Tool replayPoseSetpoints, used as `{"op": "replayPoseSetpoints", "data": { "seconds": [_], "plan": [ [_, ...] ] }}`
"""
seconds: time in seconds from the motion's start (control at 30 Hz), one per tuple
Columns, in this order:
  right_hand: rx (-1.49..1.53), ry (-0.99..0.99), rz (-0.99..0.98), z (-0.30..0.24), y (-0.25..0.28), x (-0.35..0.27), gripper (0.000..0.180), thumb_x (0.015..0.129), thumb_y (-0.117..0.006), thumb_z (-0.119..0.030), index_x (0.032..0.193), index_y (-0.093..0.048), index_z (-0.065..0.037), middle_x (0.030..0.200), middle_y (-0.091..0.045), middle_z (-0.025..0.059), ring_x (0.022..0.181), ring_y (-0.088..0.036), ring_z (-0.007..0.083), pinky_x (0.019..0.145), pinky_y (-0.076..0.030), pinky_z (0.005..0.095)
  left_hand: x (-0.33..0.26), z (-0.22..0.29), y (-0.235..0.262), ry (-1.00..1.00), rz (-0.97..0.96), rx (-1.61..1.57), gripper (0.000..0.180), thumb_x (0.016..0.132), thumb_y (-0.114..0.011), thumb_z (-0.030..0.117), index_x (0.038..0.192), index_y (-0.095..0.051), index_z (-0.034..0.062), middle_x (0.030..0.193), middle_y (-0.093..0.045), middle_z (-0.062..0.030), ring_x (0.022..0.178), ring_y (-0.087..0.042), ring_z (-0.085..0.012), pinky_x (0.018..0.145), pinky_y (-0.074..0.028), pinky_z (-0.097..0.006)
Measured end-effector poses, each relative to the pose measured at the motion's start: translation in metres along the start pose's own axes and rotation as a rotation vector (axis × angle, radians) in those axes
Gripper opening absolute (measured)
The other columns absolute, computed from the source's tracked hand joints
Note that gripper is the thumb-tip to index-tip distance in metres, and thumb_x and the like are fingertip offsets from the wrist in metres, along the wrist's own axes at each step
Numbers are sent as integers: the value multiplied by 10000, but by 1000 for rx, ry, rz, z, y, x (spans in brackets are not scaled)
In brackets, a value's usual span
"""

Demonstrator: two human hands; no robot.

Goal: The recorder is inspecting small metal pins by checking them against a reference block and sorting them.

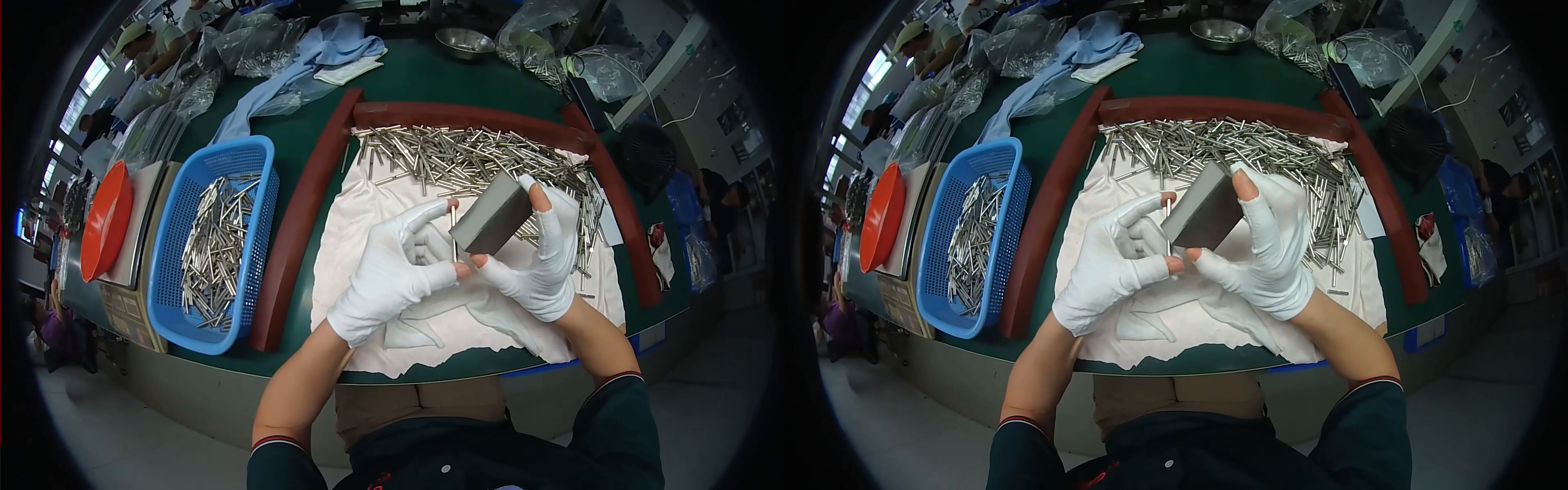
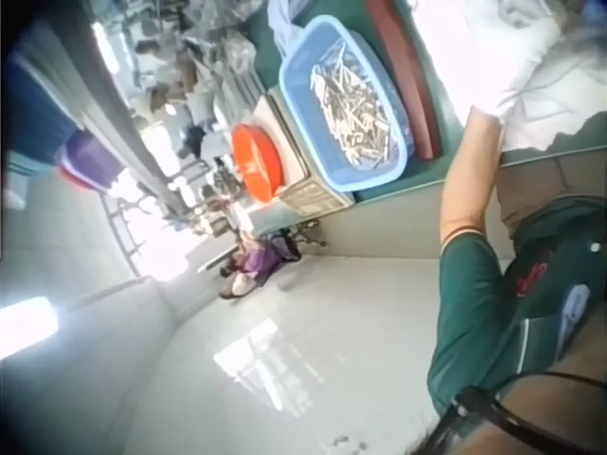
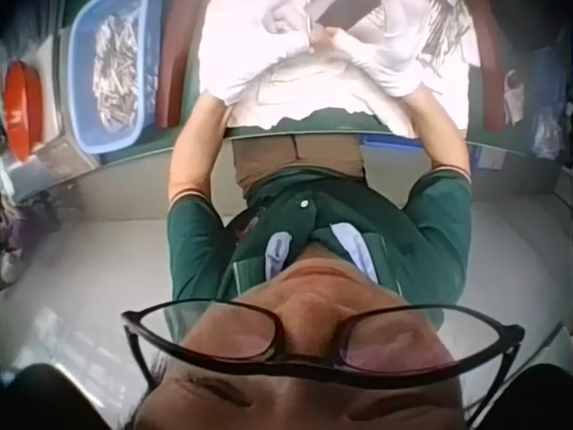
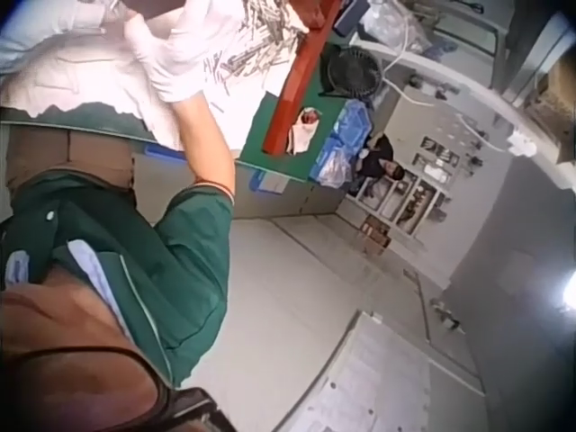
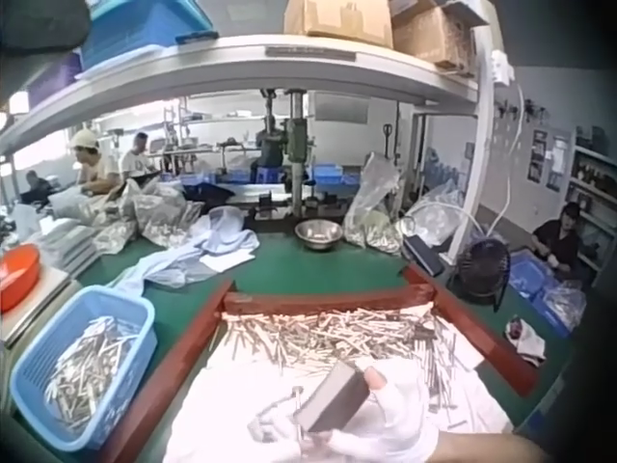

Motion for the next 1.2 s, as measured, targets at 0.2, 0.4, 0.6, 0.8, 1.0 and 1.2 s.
{"op": "replayPoseSetpoints", "data": {
  "seconds": [0.2,0.4,0.6,0.8,1.0,1.2],
  "plan": [
    [121,-227,43,22,2,-10,992,639,-853,-182,1466,-329,-19,1196,-527,140,1070,-514,289,921,-423,409,0,-5,6,15,34,100,723,742,-769,-33,1395,-460,-19,789,-607,-8,738,-583,-64,666,-475,-203],
    [50,-192,-80,17,1,-8,1001,703,-849,-240,1501,-280,-33,1257,-478,139,1134,-511,267,993,-410,372,2,-10,7,-32,34,88,727,765,-747,-9,1419,-430,-19,782,-597,-7,657,-522,-31,573,-435,-175],
    [76,-184,-94,16,0,-9,1003,693,-845,-222,1504,-282,-43,1265,-494,143,1134,-511,270,997,-410,385,2,-8,7,-11,25,94,738,765,-739,-13,1426,-412,-35,782,-598,-8,657,-524,-32,576,-443,-176],
    [126,-188,-97,16,-3,-10,984,656,-850,-217,1473,-333,-34,1279,-515,149,1121,-503,296,972,-411,410,3,-10,8,11,15,72,712,754,-755,-32,1399,-453,-33,844,-620,-15,775,-589,-76,730,-502,-228],
    [101,-88,-110,6,-6,1,946,635,-851,-216,1439,-390,-30,1296,-527,157,1132,-505,317,975,-412,418,3,-9,0,1,23,113,719,752,-742,-14,1393,-425,-96,856,-629,-11,690,-548,-35,607,-466,-184],
    [150,-149,-148,11,-7,-1,911,637,-841,-207,1423,-416,-32,1315,-528,149,1129,-515,315,976,-417,416,4,-14,6,31,-6,45,686,743,-754,2,1371,-484,-59,883,-656,-7,708,-556,-13,608,-464,-177]
  ]
}}
Point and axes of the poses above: each hand's wrist, its own x-axis towards the middle knuckle, its own y-axis out of the back of the hand, z = x × y, the point moved 4 cm from there along x, towards the middle knuckle
